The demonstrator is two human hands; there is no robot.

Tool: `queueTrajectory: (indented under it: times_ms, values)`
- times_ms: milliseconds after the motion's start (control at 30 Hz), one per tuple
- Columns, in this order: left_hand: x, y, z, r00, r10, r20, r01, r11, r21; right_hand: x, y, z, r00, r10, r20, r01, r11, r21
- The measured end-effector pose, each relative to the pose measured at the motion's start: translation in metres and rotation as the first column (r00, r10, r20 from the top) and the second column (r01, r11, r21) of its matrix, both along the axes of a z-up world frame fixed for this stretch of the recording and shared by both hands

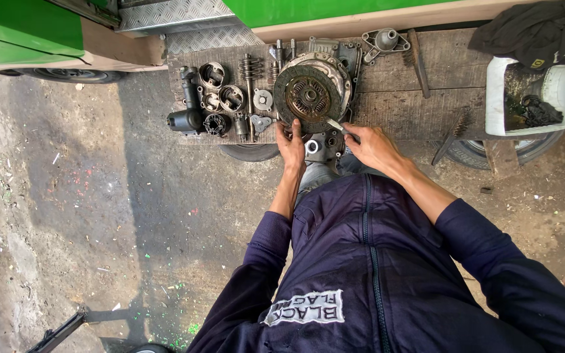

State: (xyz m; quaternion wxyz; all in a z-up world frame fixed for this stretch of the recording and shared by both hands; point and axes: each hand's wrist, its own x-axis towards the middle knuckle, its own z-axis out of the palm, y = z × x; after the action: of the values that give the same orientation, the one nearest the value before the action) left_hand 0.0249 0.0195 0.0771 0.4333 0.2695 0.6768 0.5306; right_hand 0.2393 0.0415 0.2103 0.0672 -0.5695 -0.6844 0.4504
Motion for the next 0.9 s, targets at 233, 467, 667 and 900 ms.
queueTrajectory:
  times_ms: [233, 467, 667, 900]
  values:
    - [0.009, -0.006, 0.013, 0.985, 0.005, 0.173, -0.003, 1.000, -0.016, 0.000, -0.007, -0.010, 0.998, -0.004, -0.065, 0.004, 1.000, 0.010]
    - [0.009, -0.019, 0.008, 0.947, 0.040, 0.319, -0.030, 0.999, -0.035, -0.009, -0.012, -0.009, 0.998, -0.041, 0.049, 0.049, 0.985, -0.168]
    - [0.004, -0.018, 0.005, 0.906, 0.107, 0.409, -0.056, 0.989, -0.134, 0.004, -0.012, -0.022, 0.999, -0.038, 0.002, 0.038, 0.986, -0.162]
    - [-0.007, -0.011, -0.012, 0.926, 0.051, 0.375, -0.020, 0.996, -0.085, 0.008, 0.003, -0.042, 0.990, 0.123, 0.068, -0.122, 0.992, -0.019]
